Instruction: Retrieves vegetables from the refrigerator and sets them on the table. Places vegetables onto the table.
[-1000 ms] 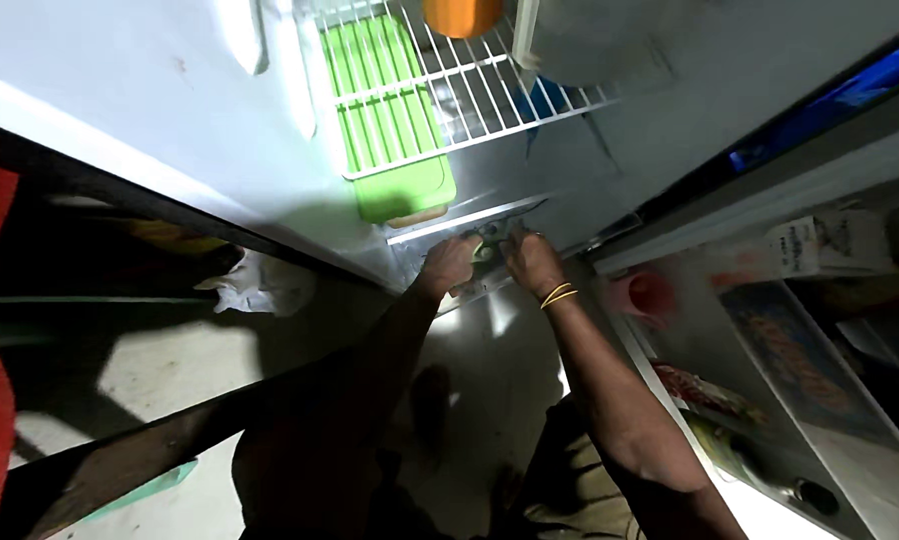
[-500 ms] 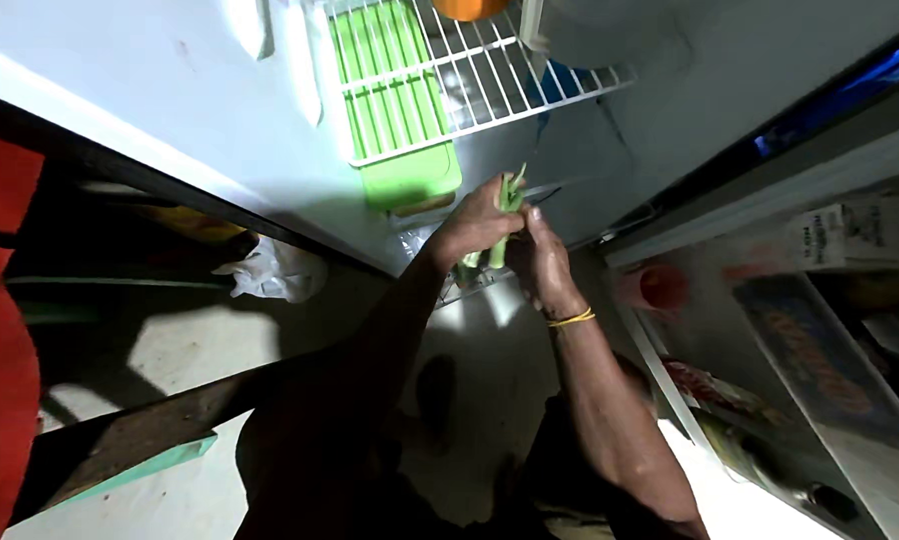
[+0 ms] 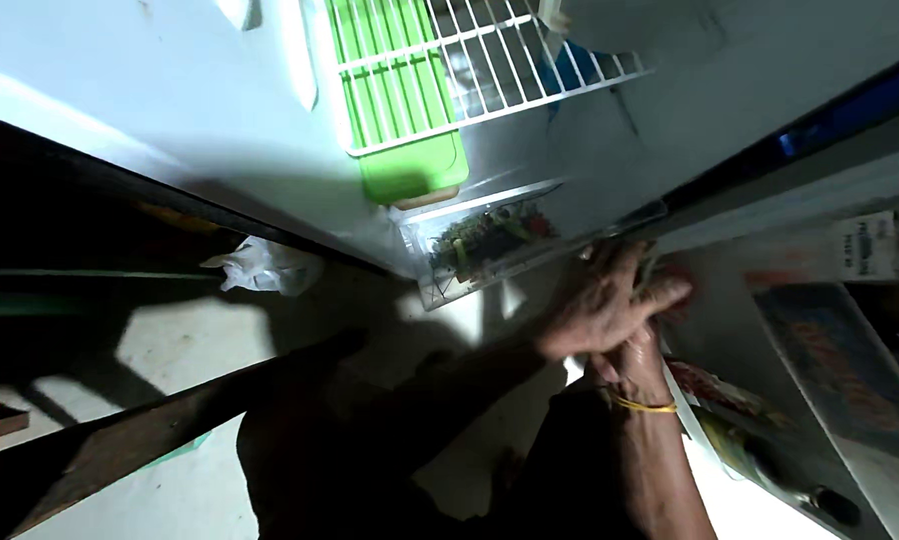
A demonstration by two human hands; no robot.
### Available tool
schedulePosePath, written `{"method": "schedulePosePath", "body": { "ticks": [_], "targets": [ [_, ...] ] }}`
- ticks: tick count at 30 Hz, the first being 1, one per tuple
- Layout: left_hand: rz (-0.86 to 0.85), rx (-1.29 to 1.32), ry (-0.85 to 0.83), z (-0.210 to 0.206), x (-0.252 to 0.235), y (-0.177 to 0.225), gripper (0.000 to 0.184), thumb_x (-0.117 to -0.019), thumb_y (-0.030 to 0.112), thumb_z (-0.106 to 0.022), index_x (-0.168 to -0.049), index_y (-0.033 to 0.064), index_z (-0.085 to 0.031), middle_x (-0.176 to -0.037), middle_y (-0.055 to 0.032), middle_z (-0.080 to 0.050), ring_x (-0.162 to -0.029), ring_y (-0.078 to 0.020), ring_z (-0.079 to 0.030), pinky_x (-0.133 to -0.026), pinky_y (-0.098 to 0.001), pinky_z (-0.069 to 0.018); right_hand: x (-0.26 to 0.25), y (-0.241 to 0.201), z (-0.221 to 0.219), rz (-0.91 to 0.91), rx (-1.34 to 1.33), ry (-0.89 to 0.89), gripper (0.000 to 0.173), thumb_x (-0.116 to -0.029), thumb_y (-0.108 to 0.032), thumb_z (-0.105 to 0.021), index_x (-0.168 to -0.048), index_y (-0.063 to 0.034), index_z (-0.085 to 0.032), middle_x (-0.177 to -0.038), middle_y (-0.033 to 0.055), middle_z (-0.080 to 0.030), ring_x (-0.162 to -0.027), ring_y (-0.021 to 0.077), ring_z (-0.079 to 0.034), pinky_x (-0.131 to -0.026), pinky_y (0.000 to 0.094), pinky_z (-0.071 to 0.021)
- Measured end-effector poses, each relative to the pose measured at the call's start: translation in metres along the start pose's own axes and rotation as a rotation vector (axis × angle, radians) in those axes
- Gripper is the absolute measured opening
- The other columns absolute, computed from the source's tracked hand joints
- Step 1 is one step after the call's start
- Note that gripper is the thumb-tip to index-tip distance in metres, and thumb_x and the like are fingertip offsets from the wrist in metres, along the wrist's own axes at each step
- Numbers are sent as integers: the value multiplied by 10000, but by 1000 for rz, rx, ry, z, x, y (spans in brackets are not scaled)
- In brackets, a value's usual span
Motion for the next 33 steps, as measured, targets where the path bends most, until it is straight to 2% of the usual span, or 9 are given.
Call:
{"method": "schedulePosePath", "body": {
  "ticks": [4, 6, 9, 11, 13, 17, 22, 28, 33],
  "targets": [
    [10, -21, -156, -27, 23, 4, 730, -1010, 577, -517, -1511, 48, -479, -1502, -169, -528, -1427, -290, -455, -1212, -478, -301, 34, 5, 22, -56, -139, 76, 163, -982, -230, -592, -893, -214, -728, -802, -44, -751, -716, 32, -704, -651, 226, -604],
    [21, -37, -292, -25, 23, 5, 754, -1001, 601, -516, -1510, 46, -470, -1483, -186, -533, -1416, -302, -460, -1207, -491, -295, 39, 18, 28, -34, -191, 104, 69, -905, -273, -709, -916, -213, -741, -845, -26, -765, -777, 55, -726, -695, 259, -620],
    [15, 128, -470, 10, 10, 15, 630, -1040, 444, -555, -1519, 46, -464, -1485, -163, -544, -1372, -241, -523, -1165, -437, -397, 30, 34, 43, -63, -254, 30, 267, -757, -319, -852, -963, -176, -759, -871, 18, -766, -786, 111, -735, -704, 317, -632],
    [39, 201, -452, 52, -3, 14, 408, -1085, 295, -494, -1345, 4, -612, -1203, -153, -685, -1046, -191, -661, -917, -392, -545, 19, 40, 53, -106, -352, -152, 475, -775, -265, -853, -1200, -121, -695, -963, 60, -729, -807, 165, -719, -709, 346, -631],
    [78, -19, -387, 93, -18, -15, 355, -1100, 257, -450, -1102, -7, -687, -970, -137, -682, -878, -210, -639, -815, -422, -520, 17, 44, 60, -104, -403, -258, 608, -795, -235, -840, -1349, -131, -609, -1003, 61, -701, -812, 183, -703, -694, 356, -623],
    [171, -579, -265, 90, -53, -114, 253, -1051, 95, -487, -1167, -9, -686, -1162, -224, -680, -1128, -388, -652, -986, -566, -507, 28, 48, 66, -62, -427, -341, 586, -824, -188, -805, -1371, -132, -601, -1024, 66, -696, -828, 185, -694, -725, 368, -615],
    [-3, -973, -262, 45, -93, -199, 314, -989, 25, -554, -1282, 48, -663, -1392, -198, -592, -1327, -392, -532, -1116, -533, -419, 43, 41, 65, -33, -403, -356, 596, -823, -198, -805, -1377, -134, -594, -1019, 64, -686, -807, 185, -683, -706, 366, -606],
    [-71, -1115, -304, 44, -100, -206, 264, -1019, 27, -510, -1214, 34, -687, -1266, -181, -659, -1219, -371, -605, -1052, -525, -455, 53, 38, 72, -16, -403, -316, 592, -816, -199, -818, -1363, -131, -605, -1009, 63, -687, -814, 188, -688, -718, 375, -611],
    [19, -995, -239, 74, -74, -156, 292, -1003, 21, -550, -1262, 63, -679, -1294, -211, -626, -1194, -411, -615, -964, -555, -526, 46, 39, 71, -15, -451, -275, 572, -803, -142, -817, -1336, -97, -615, -1043, 86, -690, -841, 199, -697, -735, 382, -617]
  ]
}}
Point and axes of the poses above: each hand's wrist, its own x-axis away from the middle knuckle, its own z-axis out of the back of the hand, y = z × x, the point moved 1 cm from there along -x, towards the middle knuckle
